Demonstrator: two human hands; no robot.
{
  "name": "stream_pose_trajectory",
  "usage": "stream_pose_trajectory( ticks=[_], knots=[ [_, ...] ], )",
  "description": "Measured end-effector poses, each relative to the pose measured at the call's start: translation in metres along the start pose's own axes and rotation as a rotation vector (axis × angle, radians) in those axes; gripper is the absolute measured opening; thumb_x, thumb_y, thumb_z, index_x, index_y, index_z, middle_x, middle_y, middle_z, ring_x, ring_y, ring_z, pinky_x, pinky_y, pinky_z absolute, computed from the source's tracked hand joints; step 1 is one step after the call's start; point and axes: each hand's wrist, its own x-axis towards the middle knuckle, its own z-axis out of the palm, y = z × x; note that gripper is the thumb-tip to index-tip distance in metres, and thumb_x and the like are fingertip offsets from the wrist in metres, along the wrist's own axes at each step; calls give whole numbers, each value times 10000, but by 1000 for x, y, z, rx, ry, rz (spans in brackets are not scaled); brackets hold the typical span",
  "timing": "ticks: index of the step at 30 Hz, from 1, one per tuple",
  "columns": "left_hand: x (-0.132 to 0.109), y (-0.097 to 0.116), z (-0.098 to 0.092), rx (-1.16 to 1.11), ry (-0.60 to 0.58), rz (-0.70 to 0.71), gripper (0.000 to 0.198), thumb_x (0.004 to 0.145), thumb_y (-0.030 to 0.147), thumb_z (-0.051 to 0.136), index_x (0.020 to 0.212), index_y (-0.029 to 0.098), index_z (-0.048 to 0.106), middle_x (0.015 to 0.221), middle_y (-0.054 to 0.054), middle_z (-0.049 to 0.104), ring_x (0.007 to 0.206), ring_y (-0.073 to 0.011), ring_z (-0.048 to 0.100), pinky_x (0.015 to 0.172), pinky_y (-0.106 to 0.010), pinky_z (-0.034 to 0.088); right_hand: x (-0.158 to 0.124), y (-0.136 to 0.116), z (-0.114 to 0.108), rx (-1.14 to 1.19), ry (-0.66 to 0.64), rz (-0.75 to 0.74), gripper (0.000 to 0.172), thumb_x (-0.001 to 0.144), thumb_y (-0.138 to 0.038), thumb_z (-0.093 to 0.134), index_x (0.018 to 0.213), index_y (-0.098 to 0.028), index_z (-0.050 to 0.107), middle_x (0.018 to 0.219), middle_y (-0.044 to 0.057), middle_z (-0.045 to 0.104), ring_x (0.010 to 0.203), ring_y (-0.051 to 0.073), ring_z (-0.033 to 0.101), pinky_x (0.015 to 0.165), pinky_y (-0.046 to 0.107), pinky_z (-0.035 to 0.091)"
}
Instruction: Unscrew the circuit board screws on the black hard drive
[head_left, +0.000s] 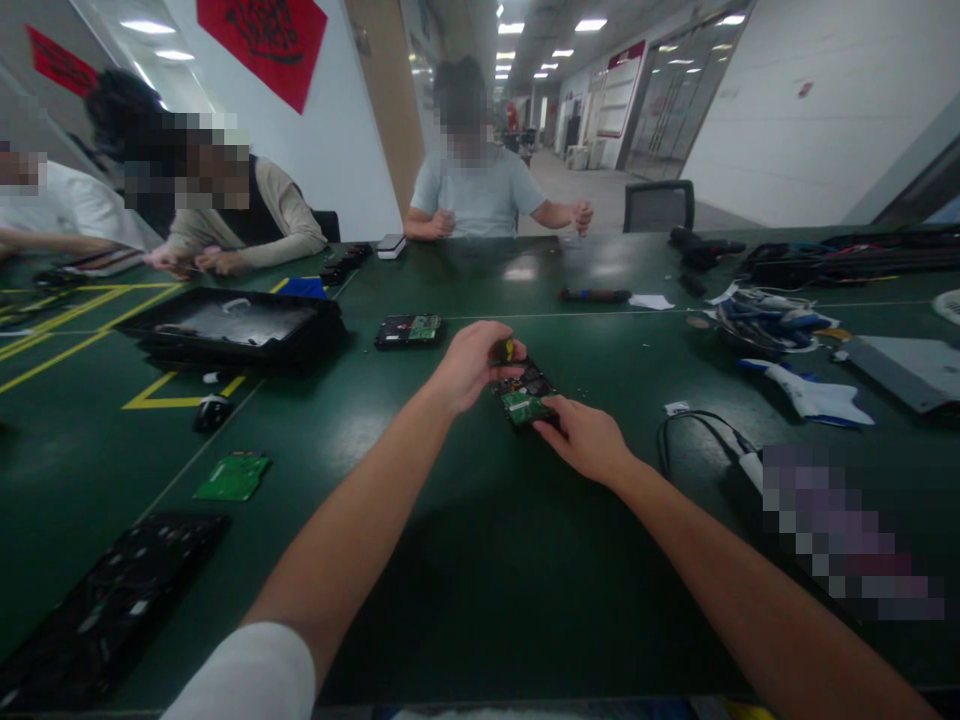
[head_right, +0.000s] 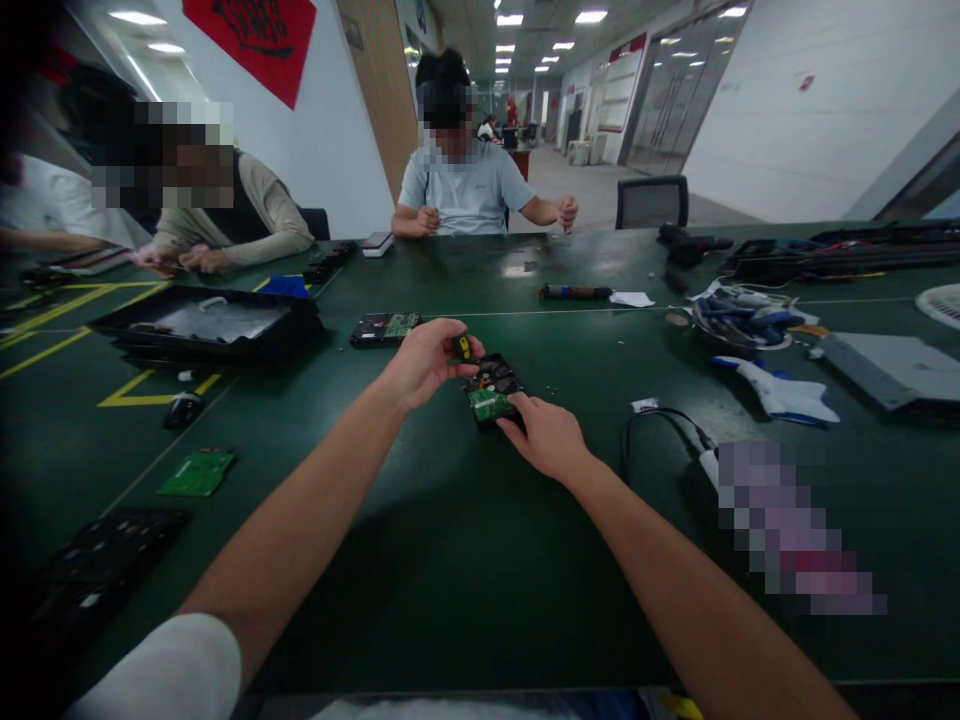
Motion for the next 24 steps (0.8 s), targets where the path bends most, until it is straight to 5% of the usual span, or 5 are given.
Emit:
stream_pose_trajectory(
  ticks=[10,18,24],
  knots=[
    [3,0,-6,146,147,143,202,799,356,710,840,162,751,947,-68,655,856,-174,605,569,-227,531,0,0,1,9,17,1,382,1118,-496,486,1361,-231,613,1188,89,770,978,253,728,754,354,493],
    [4,-2,-5,-13,44,-55,232,819,381,717,921,180,665,878,-69,721,835,-198,706,596,-262,561,-1,-1,-1,1,-13,14,372,1115,-490,489,1359,-238,614,1189,93,774,979,249,729,744,346,487],
    [3,-3,-2,24,20,-1,202,802,354,728,879,182,656,898,-62,690,856,-191,674,712,-320,632,-1,-1,-2,-3,-6,7,379,1111,-488,496,1363,-231,613,1191,94,770,962,252,724,736,345,470]
  ],
)
